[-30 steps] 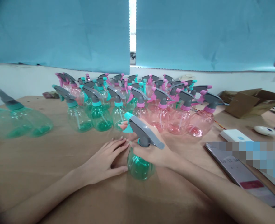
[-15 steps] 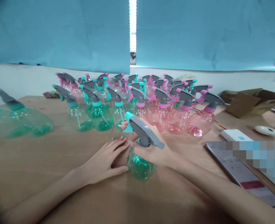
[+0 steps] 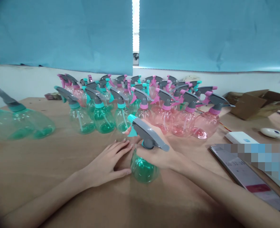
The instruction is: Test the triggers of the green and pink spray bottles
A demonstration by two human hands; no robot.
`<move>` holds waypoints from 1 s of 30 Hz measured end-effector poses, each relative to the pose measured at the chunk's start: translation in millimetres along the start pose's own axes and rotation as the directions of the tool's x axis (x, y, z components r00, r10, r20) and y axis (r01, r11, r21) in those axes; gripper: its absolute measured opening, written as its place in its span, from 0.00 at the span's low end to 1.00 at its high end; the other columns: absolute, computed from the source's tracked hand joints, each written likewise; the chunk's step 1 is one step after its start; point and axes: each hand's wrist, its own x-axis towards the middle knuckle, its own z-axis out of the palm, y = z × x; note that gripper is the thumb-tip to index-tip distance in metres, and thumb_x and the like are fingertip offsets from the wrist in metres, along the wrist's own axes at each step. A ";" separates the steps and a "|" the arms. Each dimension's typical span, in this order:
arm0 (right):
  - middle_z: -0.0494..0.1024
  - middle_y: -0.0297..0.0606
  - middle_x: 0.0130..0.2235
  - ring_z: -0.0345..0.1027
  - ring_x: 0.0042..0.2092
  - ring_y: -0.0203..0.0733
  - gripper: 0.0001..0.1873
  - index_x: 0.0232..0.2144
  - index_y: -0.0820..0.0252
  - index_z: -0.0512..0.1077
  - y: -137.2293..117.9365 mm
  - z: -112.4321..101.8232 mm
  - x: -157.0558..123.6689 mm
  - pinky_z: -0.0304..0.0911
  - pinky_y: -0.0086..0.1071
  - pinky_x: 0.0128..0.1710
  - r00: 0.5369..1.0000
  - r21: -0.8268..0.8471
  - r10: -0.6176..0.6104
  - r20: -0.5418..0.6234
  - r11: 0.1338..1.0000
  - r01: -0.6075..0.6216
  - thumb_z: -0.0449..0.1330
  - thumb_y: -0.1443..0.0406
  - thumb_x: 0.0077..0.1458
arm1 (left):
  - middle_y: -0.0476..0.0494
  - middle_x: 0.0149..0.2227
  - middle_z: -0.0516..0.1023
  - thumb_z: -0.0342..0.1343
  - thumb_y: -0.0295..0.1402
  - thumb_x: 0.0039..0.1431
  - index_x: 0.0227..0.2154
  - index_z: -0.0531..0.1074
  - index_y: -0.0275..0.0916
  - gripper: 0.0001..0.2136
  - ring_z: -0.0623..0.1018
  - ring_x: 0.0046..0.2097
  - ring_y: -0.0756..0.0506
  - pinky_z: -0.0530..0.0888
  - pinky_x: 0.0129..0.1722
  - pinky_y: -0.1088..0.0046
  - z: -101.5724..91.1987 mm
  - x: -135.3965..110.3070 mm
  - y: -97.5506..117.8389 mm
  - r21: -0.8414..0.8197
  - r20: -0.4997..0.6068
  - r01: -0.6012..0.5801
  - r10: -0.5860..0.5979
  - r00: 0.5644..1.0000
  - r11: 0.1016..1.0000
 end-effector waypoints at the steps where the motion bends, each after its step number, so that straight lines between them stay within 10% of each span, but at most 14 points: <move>1: 0.77 0.30 0.31 0.72 0.29 0.35 0.08 0.21 0.52 0.70 -0.4 -0.6 -0.1 0.69 0.26 0.27 1.000 0.010 0.004 0.005 1.000 -0.004 0.53 0.70 0.41 | 0.33 0.65 0.58 0.49 0.56 0.61 0.63 0.58 0.36 0.35 0.55 0.66 0.36 0.51 0.63 0.52 -0.2 0.1 0.0 0.004 0.006 0.002 -0.002 1.000 1.000; 30: 0.77 0.35 0.24 0.76 0.30 0.42 0.10 0.18 0.53 0.73 7.9 0.2 -4.1 0.73 0.33 0.28 0.994 -0.172 -0.039 -0.104 0.985 0.020 0.56 0.61 0.46 | 0.35 0.65 0.57 0.48 0.56 0.61 0.63 0.57 0.37 0.35 0.55 0.66 0.37 0.51 0.63 0.53 3.0 -0.8 -2.8 0.021 -0.012 -0.005 0.005 1.000 1.000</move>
